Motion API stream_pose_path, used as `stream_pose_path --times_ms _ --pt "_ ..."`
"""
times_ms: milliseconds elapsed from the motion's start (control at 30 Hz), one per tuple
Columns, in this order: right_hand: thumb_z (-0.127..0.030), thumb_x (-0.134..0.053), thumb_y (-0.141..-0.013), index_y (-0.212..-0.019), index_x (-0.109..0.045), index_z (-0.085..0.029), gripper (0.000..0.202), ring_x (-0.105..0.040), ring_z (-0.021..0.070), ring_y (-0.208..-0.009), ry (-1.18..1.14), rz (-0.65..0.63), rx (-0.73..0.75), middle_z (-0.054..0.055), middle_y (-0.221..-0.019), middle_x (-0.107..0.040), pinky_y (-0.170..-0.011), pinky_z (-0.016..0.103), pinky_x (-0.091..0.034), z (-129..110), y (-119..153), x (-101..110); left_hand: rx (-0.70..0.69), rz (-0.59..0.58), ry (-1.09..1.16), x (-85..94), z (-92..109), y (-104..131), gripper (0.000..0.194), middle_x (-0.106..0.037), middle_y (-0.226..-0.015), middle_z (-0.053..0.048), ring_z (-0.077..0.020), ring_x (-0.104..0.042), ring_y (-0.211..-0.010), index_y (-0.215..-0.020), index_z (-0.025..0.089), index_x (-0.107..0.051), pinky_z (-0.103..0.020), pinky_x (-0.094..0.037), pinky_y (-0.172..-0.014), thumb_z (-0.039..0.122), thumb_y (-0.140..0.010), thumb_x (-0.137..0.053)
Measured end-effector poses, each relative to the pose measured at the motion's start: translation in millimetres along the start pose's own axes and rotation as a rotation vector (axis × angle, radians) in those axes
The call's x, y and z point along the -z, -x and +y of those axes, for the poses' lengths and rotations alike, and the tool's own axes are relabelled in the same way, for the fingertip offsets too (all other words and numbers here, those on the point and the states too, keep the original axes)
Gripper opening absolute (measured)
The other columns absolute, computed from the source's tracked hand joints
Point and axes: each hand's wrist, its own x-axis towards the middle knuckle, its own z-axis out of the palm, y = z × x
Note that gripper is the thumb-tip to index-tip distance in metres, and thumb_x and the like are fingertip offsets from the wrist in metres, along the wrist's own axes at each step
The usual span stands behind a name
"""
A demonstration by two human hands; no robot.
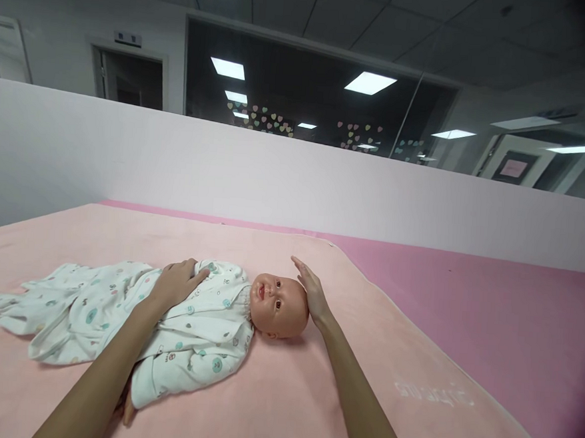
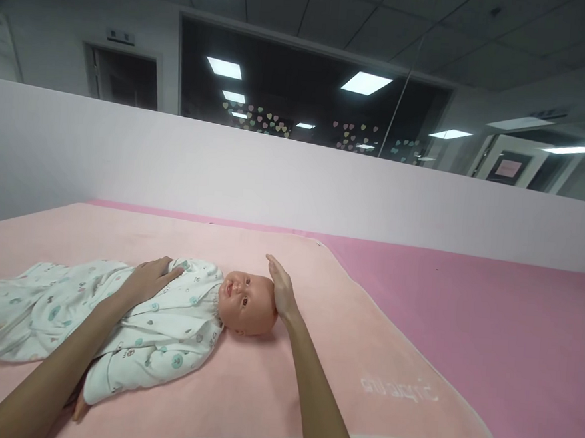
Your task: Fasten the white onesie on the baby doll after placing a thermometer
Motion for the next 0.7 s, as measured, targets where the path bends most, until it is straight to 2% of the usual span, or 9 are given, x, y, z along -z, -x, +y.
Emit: stream_pose_path --times_ms 100,167,200,300,367,400,533,567,700 --pt "-0.057 -0.042 -0.079 -0.125 -0.042 -0.026 0.056 -0.027 0.0178 -0.128 -0.035 0.128 0.04 0.001 -0.138 -0.032 -0.106 0.037 -0.022 4 -3 4 -0.01 -0.01 0.007 -1.6 -2 -1 0.047 -0.063 -0.09 -0.01 -0.0266 -0.056 -0.093 -0.089 0.018 -0.051 -0.039 -0.037 -0.086 0.055 -0.079 -0.023" --pt "-0.057 -0.043 -0.078 -0.126 -0.041 -0.027 0.056 -0.03 0.0185 -0.126 -0.063 0.161 0.047 0.001 -0.138 -0.031 -0.105 0.037 -0.025 2 -2 4 -0.019 -0.021 0.014 -4.0 -4 -2 0.049 -0.061 -0.097 -0.01 -0.027 -0.054 -0.098 -0.096 0.018 -0.051 -0.04 -0.035 -0.089 0.055 -0.079 -0.023" --pt "-0.057 -0.045 -0.077 -0.124 -0.044 -0.026 0.056 -0.032 0.0199 -0.125 -0.063 0.122 0.035 0.001 -0.137 -0.034 -0.104 0.037 -0.026 0 0 3 -0.021 -0.027 0.018 -5.3 -6 -2 0.051 -0.06 -0.101 -0.011 -0.0274 -0.052 -0.1 -0.101 0.018 -0.05 -0.041 -0.034 -0.091 0.055 -0.079 -0.023" --pt "-0.055 -0.052 -0.073 -0.106 -0.06 -0.02 0.05 -0.047 0.0245 -0.113 -0.022 -0.134 -0.044 0.006 -0.122 -0.052 -0.097 0.038 -0.035 -6 4 -2 -0.021 -0.053 0.031 -8.9 -9 -5 0.055 -0.056 -0.11 -0.011 -0.0286 -0.049 -0.105 -0.112 0.019 -0.047 -0.042 -0.033 -0.093 0.056 -0.078 -0.024" --pt "-0.054 -0.052 -0.073 -0.097 -0.065 -0.018 0.044 -0.052 0.0245 -0.105 -0.009 -0.218 -0.075 0.007 -0.112 -0.059 -0.094 0.038 -0.038 -7 5 -4 -0.017 -0.07 0.039 -10.2 -11 -6 0.057 -0.055 -0.113 -0.01 -0.029 -0.048 -0.107 -0.116 0.02 -0.045 -0.042 -0.033 -0.094 0.057 -0.078 -0.025" --pt "-0.053 -0.051 -0.074 -0.095 -0.065 -0.019 0.043 -0.052 0.0238 -0.105 -0.01 -0.198 -0.071 0.007 -0.111 -0.06 -0.094 0.038 -0.037 -7 5 -4 -0.014 -0.074 0.042 -10.5 -11 -6 0.057 -0.055 -0.114 -0.01 -0.0292 -0.048 -0.107 -0.118 0.021 -0.045 -0.043 -0.032 -0.094 0.057 -0.078 -0.025" --pt "-0.055 -0.052 -0.073 -0.104 -0.061 -0.023 0.046 -0.042 0.021 -0.118 0.011 0.022 0.027 0.004 -0.121 -0.053 -0.103 0.038 -0.028 -1 1 -2 -0.003 -0.052 0.08 -10.2 -11 -5 0.057 -0.051 -0.12 -0.01 -0.0292 -0.047 -0.109 -0.122 0.022 -0.044 -0.043 -0.032 -0.095 0.056 -0.078 -0.028" --pt "-0.055 -0.052 -0.072 -0.105 -0.061 -0.023 0.047 -0.041 0.021 -0.119 0.028 0.035 0.046 0.004 -0.122 -0.052 -0.103 0.038 -0.027 0 1 -2 -0.007 -0.034 0.112 -9.5 -10 -5 0.056 -0.05 -0.122 -0.009 -0.0286 -0.048 -0.108 -0.122 0.023 -0.043 -0.042 -0.034 -0.094 0.055 -0.078 -0.029" --pt "-0.053 -0.048 -0.077 -0.098 -0.064 -0.02 0.042 -0.049 0.0223 -0.111 0.127 -0.14 0.03 0.006 -0.117 -0.056 -0.099 0.04 -0.034 2 3 -5 -0.136 0.11 0.359 -2.3 1 1 0.047 -0.046 -0.124 -0.006 -0.0228 -0.049 -0.107 -0.118 0.024 -0.047 -0.033 -0.04 -0.089 0.048 -0.079 -0.037"
